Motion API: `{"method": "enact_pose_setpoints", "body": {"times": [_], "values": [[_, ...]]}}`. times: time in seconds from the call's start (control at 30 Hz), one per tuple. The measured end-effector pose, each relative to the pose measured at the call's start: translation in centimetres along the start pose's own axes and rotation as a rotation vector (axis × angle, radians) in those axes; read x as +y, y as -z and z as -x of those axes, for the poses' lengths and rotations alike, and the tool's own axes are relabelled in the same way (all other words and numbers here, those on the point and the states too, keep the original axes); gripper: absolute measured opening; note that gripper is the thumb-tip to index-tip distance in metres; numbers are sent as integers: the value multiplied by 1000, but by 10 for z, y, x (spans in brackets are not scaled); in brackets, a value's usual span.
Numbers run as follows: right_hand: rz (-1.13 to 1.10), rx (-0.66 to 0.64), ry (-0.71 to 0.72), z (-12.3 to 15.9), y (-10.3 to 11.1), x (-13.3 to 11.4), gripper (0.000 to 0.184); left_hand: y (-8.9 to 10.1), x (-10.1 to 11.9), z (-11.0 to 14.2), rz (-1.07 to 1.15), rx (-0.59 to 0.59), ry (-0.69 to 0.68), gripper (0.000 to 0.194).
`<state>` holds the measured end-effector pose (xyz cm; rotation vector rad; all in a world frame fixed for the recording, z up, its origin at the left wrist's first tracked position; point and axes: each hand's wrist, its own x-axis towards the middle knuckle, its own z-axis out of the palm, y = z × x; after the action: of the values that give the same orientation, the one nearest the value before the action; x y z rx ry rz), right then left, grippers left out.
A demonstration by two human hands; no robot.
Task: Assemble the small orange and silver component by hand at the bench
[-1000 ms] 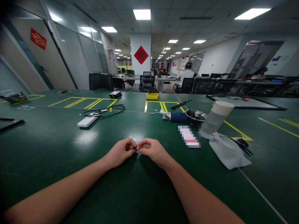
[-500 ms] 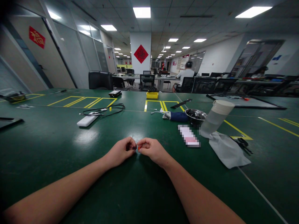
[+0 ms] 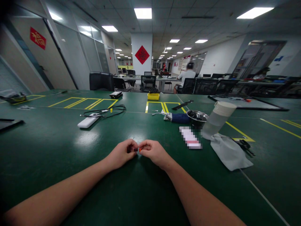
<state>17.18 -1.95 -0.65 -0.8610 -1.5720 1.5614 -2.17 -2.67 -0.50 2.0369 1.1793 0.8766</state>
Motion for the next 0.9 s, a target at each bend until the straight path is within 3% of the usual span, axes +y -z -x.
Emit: {"method": "enact_pose_setpoints", "body": {"times": [0.37, 0.9], "values": [[61, 81, -27, -1, 1, 1, 19, 4, 4, 0, -66, 47, -17, 14], [63, 119, -28, -1, 0, 0, 20, 3, 0, -4, 355, -18, 192, 20]]}}
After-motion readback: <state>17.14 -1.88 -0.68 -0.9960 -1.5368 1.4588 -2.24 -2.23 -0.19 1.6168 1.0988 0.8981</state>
